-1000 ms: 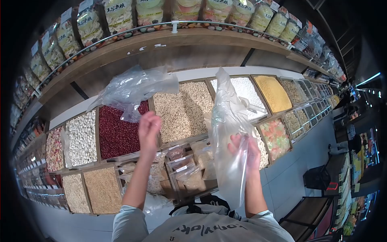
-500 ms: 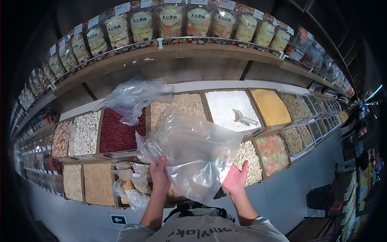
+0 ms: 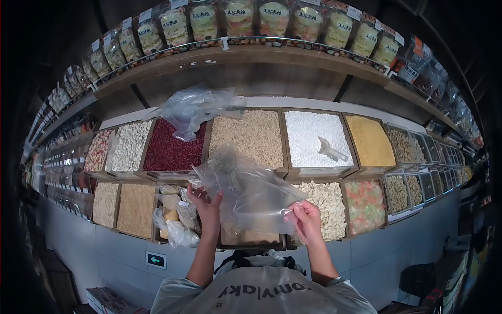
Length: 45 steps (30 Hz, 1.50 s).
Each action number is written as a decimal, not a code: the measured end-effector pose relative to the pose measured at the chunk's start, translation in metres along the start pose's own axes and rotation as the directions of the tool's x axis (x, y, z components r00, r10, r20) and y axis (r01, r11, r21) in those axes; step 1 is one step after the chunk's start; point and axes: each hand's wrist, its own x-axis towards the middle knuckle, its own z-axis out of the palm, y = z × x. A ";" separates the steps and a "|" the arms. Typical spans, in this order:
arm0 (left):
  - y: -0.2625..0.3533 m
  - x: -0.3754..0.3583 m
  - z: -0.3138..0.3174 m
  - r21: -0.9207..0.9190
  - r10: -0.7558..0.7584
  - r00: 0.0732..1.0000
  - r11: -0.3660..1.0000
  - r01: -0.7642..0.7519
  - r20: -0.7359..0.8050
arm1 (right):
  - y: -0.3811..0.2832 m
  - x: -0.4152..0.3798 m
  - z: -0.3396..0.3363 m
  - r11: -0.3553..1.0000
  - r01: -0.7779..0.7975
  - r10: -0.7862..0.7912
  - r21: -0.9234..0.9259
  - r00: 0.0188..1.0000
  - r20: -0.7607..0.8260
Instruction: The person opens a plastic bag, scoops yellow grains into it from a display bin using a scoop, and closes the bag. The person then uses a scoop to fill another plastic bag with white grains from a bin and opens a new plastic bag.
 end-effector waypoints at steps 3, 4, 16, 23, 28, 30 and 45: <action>0.031 -0.012 -0.002 0.603 0.616 0.788 0.622 -0.500 0.017 | -0.006 0.000 0.008 0.994 0.070 -0.059 -0.083 0.990 0.130; 0.044 -0.021 -0.007 0.551 0.441 0.849 0.648 -0.526 0.291 | -0.004 -0.002 0.014 0.988 0.099 -0.073 -0.120 0.977 0.201; 0.025 -0.070 0.016 0.096 -0.083 0.668 0.995 0.018 0.739 | -0.036 -0.006 0.077 0.641 0.472 -0.086 -0.605 0.828 0.555; 0.061 -0.019 -0.002 -0.364 -0.363 0.705 0.661 0.656 0.609 | 0.042 0.001 0.037 0.481 0.414 -0.571 -0.773 0.817 0.082; 0.007 0.028 -0.054 -0.504 -0.221 0.690 0.537 0.676 0.690 | 0.154 0.002 -0.033 0.922 -0.372 0.379 0.112 0.924 -0.051; 0.006 0.037 -0.058 0.373 -0.011 0.815 0.893 -0.253 0.580 | 0.142 -0.003 -0.023 0.826 -0.479 0.487 0.298 0.872 0.051; 0.054 0.075 -0.084 -0.658 -0.257 0.866 0.567 0.495 0.430 | 0.077 -0.009 -0.012 0.923 -0.330 0.342 0.197 0.939 -0.028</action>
